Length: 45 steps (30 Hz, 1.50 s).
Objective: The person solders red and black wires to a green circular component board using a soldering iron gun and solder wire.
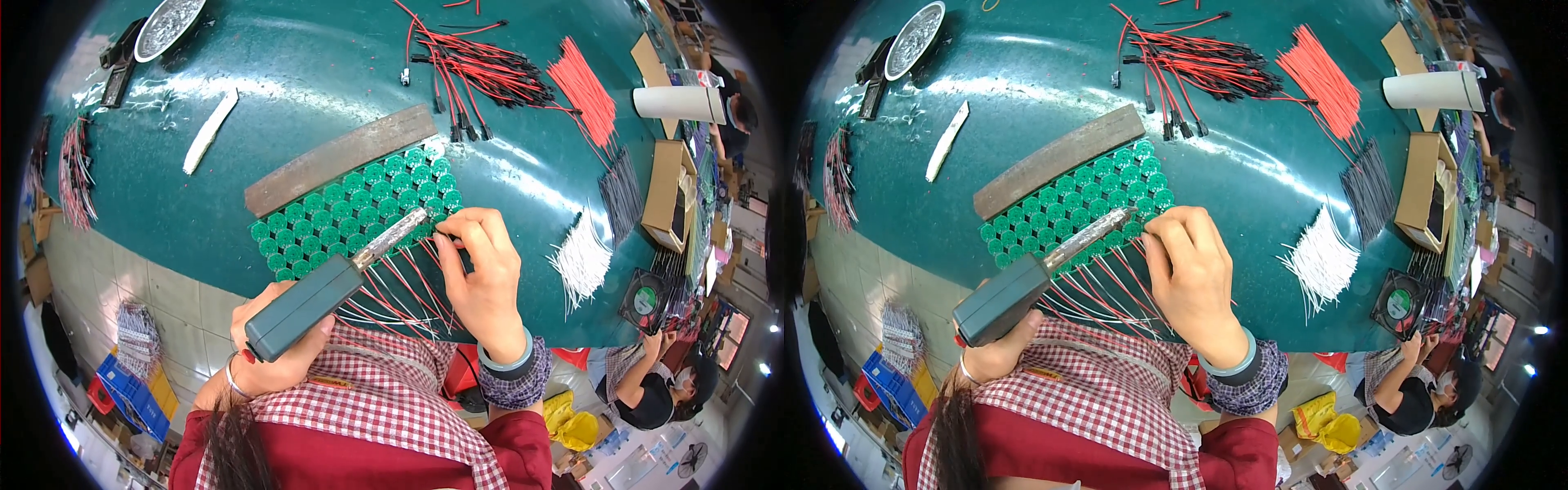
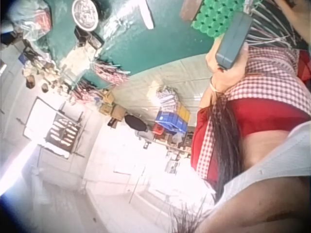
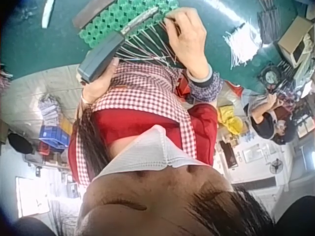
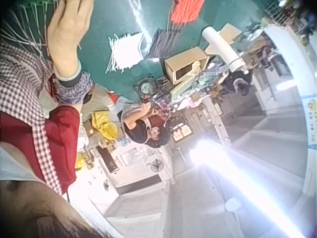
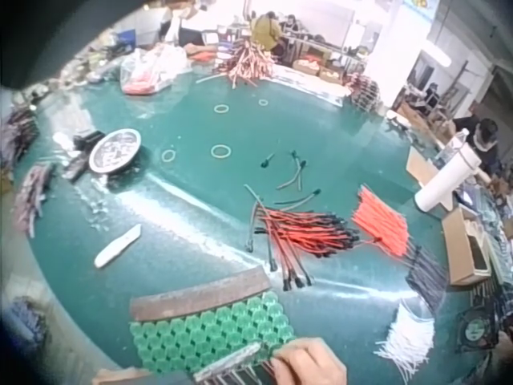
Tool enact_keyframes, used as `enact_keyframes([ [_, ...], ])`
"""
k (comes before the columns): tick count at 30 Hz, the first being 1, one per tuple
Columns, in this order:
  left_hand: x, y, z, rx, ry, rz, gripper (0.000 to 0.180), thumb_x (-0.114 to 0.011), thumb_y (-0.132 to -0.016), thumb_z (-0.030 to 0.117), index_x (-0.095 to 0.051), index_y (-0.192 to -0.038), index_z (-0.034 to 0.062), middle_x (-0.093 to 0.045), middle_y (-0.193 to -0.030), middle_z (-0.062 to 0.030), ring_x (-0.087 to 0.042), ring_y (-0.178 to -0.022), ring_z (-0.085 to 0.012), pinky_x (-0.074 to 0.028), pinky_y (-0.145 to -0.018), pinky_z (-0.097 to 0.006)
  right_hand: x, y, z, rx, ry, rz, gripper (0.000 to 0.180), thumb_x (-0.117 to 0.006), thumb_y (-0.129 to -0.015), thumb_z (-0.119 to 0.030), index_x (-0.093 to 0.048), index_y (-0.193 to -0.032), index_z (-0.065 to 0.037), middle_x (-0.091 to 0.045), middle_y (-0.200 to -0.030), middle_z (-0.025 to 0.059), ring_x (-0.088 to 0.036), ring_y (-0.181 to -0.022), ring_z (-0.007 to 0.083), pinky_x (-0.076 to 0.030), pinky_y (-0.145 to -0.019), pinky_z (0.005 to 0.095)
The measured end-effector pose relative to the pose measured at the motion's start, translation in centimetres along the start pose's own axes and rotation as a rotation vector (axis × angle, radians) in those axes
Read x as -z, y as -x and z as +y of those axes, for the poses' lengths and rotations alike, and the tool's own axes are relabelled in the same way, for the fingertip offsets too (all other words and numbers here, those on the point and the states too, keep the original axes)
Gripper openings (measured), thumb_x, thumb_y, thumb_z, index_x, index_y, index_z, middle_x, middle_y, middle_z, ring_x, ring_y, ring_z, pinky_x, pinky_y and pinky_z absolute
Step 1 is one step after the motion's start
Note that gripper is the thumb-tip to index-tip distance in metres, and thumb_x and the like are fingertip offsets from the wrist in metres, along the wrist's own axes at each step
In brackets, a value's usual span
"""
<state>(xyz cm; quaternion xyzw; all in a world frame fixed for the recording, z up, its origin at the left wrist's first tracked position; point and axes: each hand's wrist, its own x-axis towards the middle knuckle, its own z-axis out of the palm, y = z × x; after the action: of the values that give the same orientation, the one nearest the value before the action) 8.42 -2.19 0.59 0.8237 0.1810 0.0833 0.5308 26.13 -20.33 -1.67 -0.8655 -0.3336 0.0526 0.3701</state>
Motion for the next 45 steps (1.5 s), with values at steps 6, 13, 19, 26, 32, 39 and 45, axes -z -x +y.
enact_keyframes([
  [6, -0.1, 0.4, -0.4, -0.007, -0.019, 0.002, 0.026, -0.077, -0.072, -0.001, -0.068, -0.097, -0.0016, -0.067, -0.085, -0.0086, -0.068, -0.065, -0.0180, -0.053, -0.058, -0.028, -0.1, 0.2, 0.5, 0.009, -0.077, -0.031, 0.016, -0.071, -0.078, 0.006, -0.061, -0.089, -0.001, -0.056, -0.091, 0.0115, -0.060, -0.077, 0.0279, -0.050, -0.064, 0.0367],
  [13, 0.2, -0.3, 0.1, -0.048, -0.033, -0.056, 0.024, -0.077, -0.071, -0.003, -0.069, -0.094, -0.0021, -0.066, -0.086, -0.0097, -0.067, -0.066, -0.0184, -0.052, -0.057, -0.028, -0.7, 0.1, 0.5, 0.000, -0.021, 0.042, 0.017, -0.070, -0.075, 0.009, -0.058, -0.084, 0.000, -0.053, -0.088, 0.0121, -0.058, -0.068, 0.0260, -0.047, -0.055, 0.0357],
  [19, 0.2, -0.3, 0.2, -0.036, -0.029, -0.071, 0.024, -0.077, -0.070, -0.004, -0.068, -0.092, -0.0020, -0.066, -0.086, -0.0095, -0.067, -0.067, -0.0187, -0.052, -0.058, -0.028, -0.7, 0.1, 0.2, -0.016, -0.005, 0.036, 0.017, -0.069, -0.074, 0.010, -0.057, -0.082, 0.000, -0.053, -0.088, 0.0120, -0.057, -0.066, 0.0255, -0.046, -0.054, 0.0356],
  [26, 0.2, -0.2, 0.3, 0.046, 0.028, -0.081, 0.023, -0.076, -0.070, -0.006, -0.066, -0.091, -0.0014, -0.066, -0.082, -0.0095, -0.066, -0.066, -0.0211, -0.052, -0.059, -0.029, -0.8, 0.0, 0.2, -0.029, -0.004, 0.033, 0.017, -0.069, -0.074, 0.010, -0.056, -0.081, 0.001, -0.052, -0.087, 0.0123, -0.057, -0.066, 0.0258, -0.047, -0.054, 0.0357],
  [32, 0.1, 0.0, 0.0, 0.035, 0.028, -0.068, 0.027, -0.076, -0.070, -0.001, -0.067, -0.095, -0.0020, -0.064, -0.081, -0.0104, -0.063, -0.065, -0.0200, -0.048, -0.058, -0.030, -0.8, 0.0, 0.1, -0.032, -0.006, 0.027, 0.017, -0.068, -0.073, 0.010, -0.056, -0.081, 0.001, -0.052, -0.087, 0.0126, -0.057, -0.066, 0.0260, -0.047, -0.054, 0.0359],
  [39, 0.2, 0.8, -0.6, 0.053, 0.073, 0.045, 0.025, -0.077, -0.072, 0.000, -0.066, -0.094, -0.0019, -0.067, -0.084, -0.0104, -0.067, -0.067, -0.0206, -0.053, -0.060, -0.030, -0.7, -0.1, 0.0, -0.032, 0.004, 0.025, 0.017, -0.067, -0.073, 0.011, -0.056, -0.081, 0.001, -0.052, -0.087, 0.0130, -0.057, -0.066, 0.0271, -0.047, -0.054, 0.0364],
  [45, 0.3, 0.4, -1.0, 0.020, 0.023, 0.020, 0.028, -0.077, -0.073, 0.001, -0.069, -0.100, -0.0005, -0.068, -0.087, -0.0096, -0.067, -0.068, -0.0183, -0.053, -0.060, -0.029, 0.7, -0.8, -0.4, -0.080, 0.034, -0.070, 0.015, -0.069, -0.076, 0.006, -0.058, -0.083, -0.001, -0.054, -0.090, 0.0125, -0.058, -0.075, 0.0301, -0.049, -0.063, 0.0394],
])
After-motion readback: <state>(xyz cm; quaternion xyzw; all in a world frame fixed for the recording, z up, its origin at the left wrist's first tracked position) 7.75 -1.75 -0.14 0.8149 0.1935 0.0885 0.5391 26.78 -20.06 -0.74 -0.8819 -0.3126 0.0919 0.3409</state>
